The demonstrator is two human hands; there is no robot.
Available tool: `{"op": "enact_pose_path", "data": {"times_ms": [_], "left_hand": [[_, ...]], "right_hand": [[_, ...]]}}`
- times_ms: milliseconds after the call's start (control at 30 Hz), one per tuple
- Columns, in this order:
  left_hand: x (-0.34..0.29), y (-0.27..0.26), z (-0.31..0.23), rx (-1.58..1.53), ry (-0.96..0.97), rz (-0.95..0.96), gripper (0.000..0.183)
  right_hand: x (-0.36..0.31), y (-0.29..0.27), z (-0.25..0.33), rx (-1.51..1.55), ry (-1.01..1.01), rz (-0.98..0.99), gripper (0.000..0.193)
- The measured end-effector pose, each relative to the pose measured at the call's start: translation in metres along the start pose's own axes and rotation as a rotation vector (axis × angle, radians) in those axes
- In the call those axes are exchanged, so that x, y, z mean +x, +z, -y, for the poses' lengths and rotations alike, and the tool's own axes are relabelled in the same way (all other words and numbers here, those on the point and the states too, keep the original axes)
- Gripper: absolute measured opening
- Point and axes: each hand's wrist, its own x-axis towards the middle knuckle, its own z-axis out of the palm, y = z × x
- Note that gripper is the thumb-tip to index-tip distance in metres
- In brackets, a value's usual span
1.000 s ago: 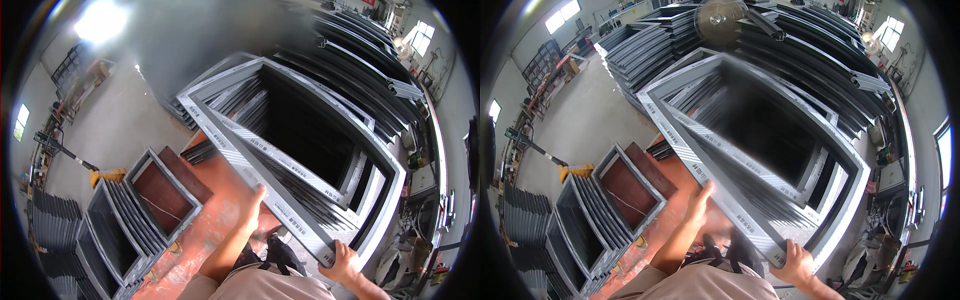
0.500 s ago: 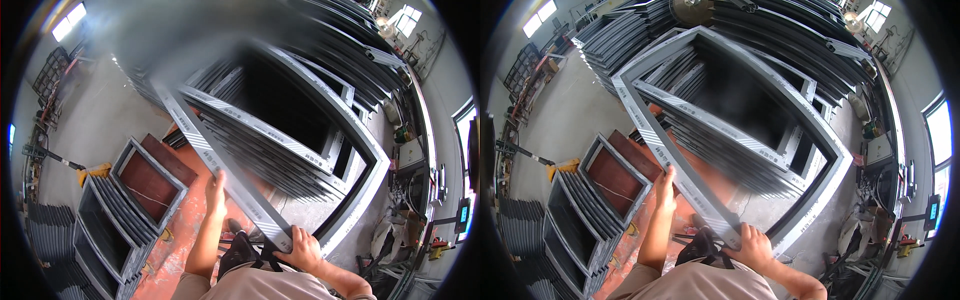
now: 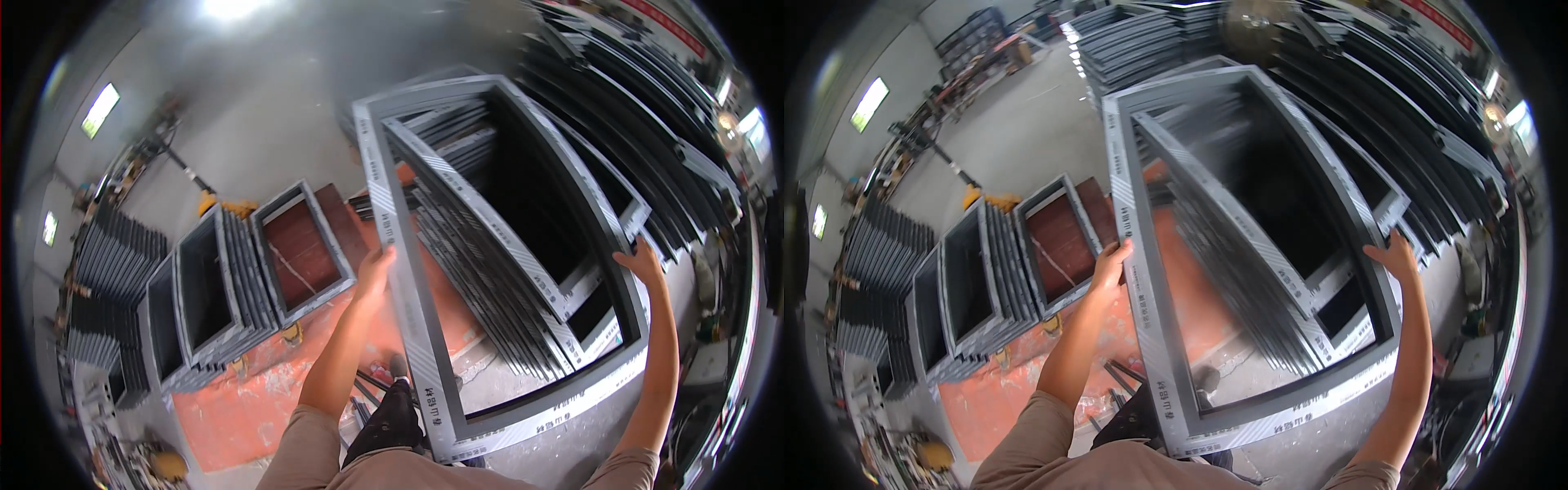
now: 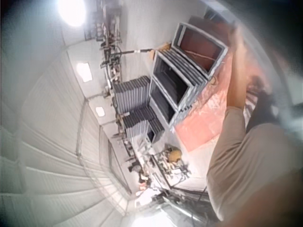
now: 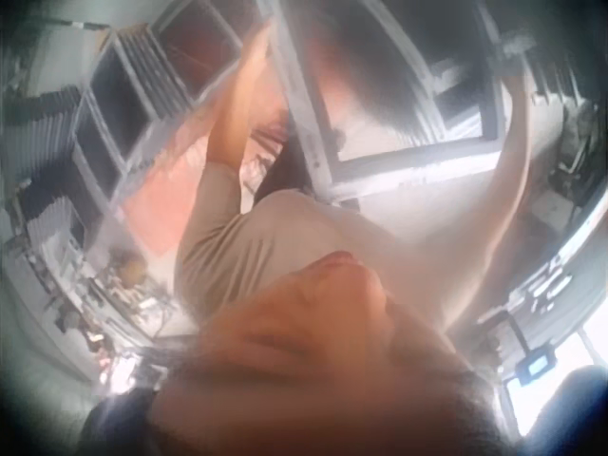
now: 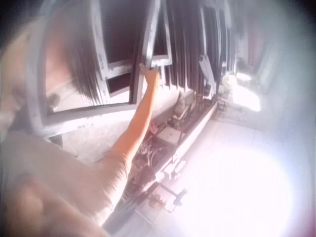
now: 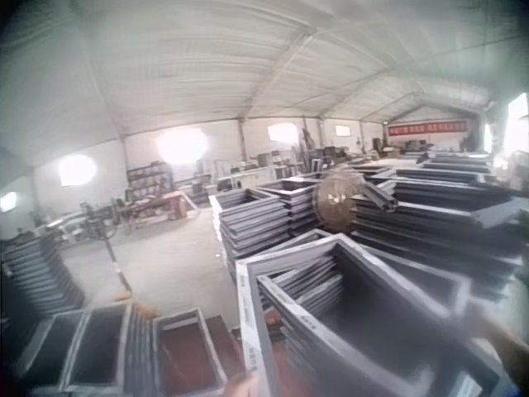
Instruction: The person picks up long black strips one by one and places them inside the perimeter of metal window frames stacked on a floor.
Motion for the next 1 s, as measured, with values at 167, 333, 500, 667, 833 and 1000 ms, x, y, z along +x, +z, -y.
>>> {"op": "enact_pose_path", "data": {"times_ms": [167, 333, 500, 667, 833, 1000], "left_hand": [[0.016, -0.051, 0.023, 0.101, 0.054, -0.128, 0.031], [0.003, -0.051, 0.009, 0.331, 0.088, -0.401, 0.047], [0.006, -0.094, 0.023, 0.601, 0.16, -0.499, 0.068], [0.006, -0.109, 0.015, 0.613, 0.178, -0.494, 0.072], [0.03, -0.143, 0.018, 0.549, 0.153, -0.476, 0.07], [0.059, -0.194, -0.012, 0.319, 0.202, -0.525, 0.062]], "right_hand": [[-0.021, 0.025, 0.052, 0.09, -0.129, 0.053, 0.079], [-0.067, 0.046, 0.048, 0.109, -0.067, -0.049, 0.075], [-0.131, 0.05, 0.086, 0.04, 0.017, -0.094, 0.079], [-0.149, 0.05, 0.114, 0.001, 0.046, -0.167, 0.086], [-0.145, 0.026, 0.169, -0.102, 0.045, -0.142, 0.085], [-0.137, 0.01, 0.271, -0.262, 0.04, -0.291, 0.083]]}}
